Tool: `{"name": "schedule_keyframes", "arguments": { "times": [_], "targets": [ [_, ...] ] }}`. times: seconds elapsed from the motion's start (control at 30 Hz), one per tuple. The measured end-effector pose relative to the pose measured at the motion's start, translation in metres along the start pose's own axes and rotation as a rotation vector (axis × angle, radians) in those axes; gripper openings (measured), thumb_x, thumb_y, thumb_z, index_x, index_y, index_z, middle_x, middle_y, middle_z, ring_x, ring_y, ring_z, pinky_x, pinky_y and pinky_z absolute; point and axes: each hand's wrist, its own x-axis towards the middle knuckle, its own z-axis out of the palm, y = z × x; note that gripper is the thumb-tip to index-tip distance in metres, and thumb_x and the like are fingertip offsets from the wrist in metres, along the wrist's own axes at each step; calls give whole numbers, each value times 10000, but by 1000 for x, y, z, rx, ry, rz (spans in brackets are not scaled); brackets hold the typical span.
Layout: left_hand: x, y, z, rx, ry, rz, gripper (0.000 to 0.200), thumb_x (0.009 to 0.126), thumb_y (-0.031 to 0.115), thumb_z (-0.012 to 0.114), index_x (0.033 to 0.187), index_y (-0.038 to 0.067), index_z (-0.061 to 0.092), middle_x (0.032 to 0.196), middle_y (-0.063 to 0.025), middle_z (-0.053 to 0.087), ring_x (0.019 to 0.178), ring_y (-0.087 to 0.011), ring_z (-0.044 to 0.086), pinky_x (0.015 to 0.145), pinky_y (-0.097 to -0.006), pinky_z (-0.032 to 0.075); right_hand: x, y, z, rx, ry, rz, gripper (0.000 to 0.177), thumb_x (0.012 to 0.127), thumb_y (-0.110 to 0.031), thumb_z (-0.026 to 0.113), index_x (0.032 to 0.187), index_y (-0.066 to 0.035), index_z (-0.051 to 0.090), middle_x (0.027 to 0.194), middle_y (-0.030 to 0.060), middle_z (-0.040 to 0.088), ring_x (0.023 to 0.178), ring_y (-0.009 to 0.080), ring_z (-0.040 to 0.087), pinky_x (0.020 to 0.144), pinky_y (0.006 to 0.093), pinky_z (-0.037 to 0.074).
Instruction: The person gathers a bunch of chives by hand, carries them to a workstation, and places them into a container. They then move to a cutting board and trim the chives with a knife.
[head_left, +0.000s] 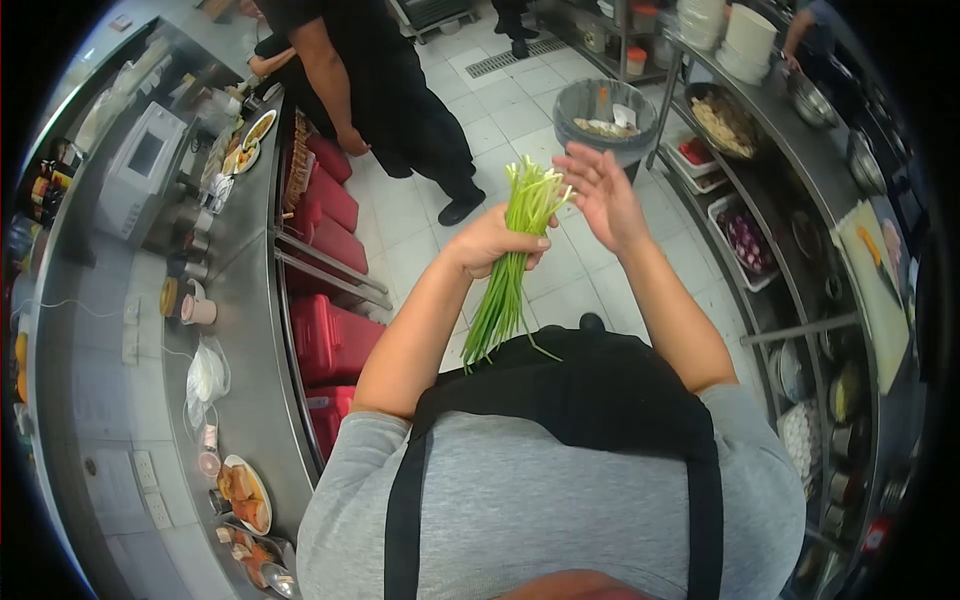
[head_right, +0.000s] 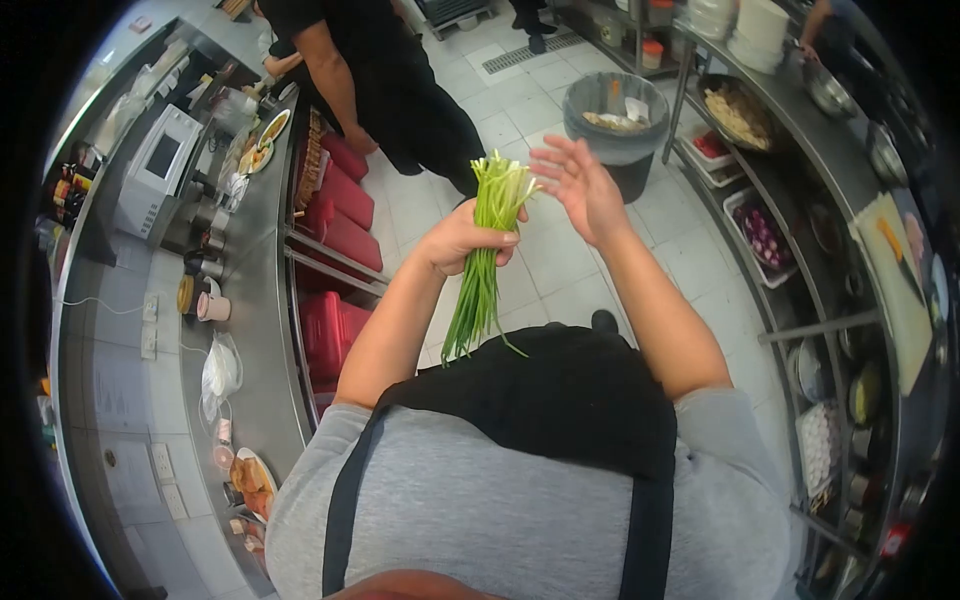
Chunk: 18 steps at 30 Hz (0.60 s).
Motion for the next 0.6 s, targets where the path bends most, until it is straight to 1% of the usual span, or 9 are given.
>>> {"name": "schedule_keyframes", "arguments": {
  "times": [0.07,0.1,0.2,0.23,0.33,0.37,0.47,0.5,0.6],
  "targets": [
    [31,5,-21,-80,-23,69,371,758,67,676,1074,14,489,730,-52,530,565,-135,519,537,-261,411,20,-1,-28,-96,-80,40,462,950,-349,480,1237,13,479,1112,161,592,1066,239,557,888,362,447],
    [46,10,-30,-119,-34,105,371,766,80,670,1080,18,482,719,-49,523,559,-136,511,536,-264,402,31,-2,-36,-125,-62,87,367,927,-223,524,1211,7,500,1085,133,603,1028,215,570,852,343,456],
    [82,26,-49,-285,-91,226,393,775,124,667,1102,35,468,689,-35,493,537,-135,479,524,-270,376,67,-11,-49,-196,-125,174,348,921,-194,529,1211,-2,511,1106,125,600,1039,206,564,862,342,451],
    [91,31,-55,-309,-100,245,398,774,136,668,1105,40,468,682,-32,484,533,-132,471,519,-267,366,80,-13,-51,-167,-169,212,390,910,-171,546,1264,-21,478,1143,125,586,1041,203,561,869,345,447],
    [114,42,-71,-358,-114,292,408,773,162,672,1109,51,470,669,-29,467,525,-125,454,507,-263,344,125,-26,-45,72,-309,315,447,906,-153,557,1318,-34,430,1182,128,568,1046,199,558,880,354,443],
    [119,46,-75,-354,-112,298,407,771,164,674,1107,52,473,670,-30,468,525,-124,454,505,-264,341,140,-27,-44,148,-347,330,503,899,-130,565,1357,-36,378,1207,131,551,1032,192,562,880,354,446],
    [131,51,-93,-328,-72,284,405,767,170,681,1101,56,483,672,-33,470,524,-123,454,501,-269,339,186,-30,-48,30,-519,342,466,883,-121,590,1313,-26,436,1156,119,582,992,177,576,860,328,459],
    [134,53,-100,-312,-57,275,405,765,172,683,1099,57,486,672,-33,470,523,-123,454,501,-270,339,201,-29,-49,-200,-500,312,327,864,-108,617,1169,-6,561,1016,85,633,888,142,602,787,283,486],
    [142,64,-123,-293,17,252,411,760,158,685,1109,58,490,674,-33,470,536,-125,460,509,-271,345,241,-39,-52,-478,-489,254,185,852,-105,630,1000,6,632,876,47,647,787,113,605,715,252,497]
  ]
}}
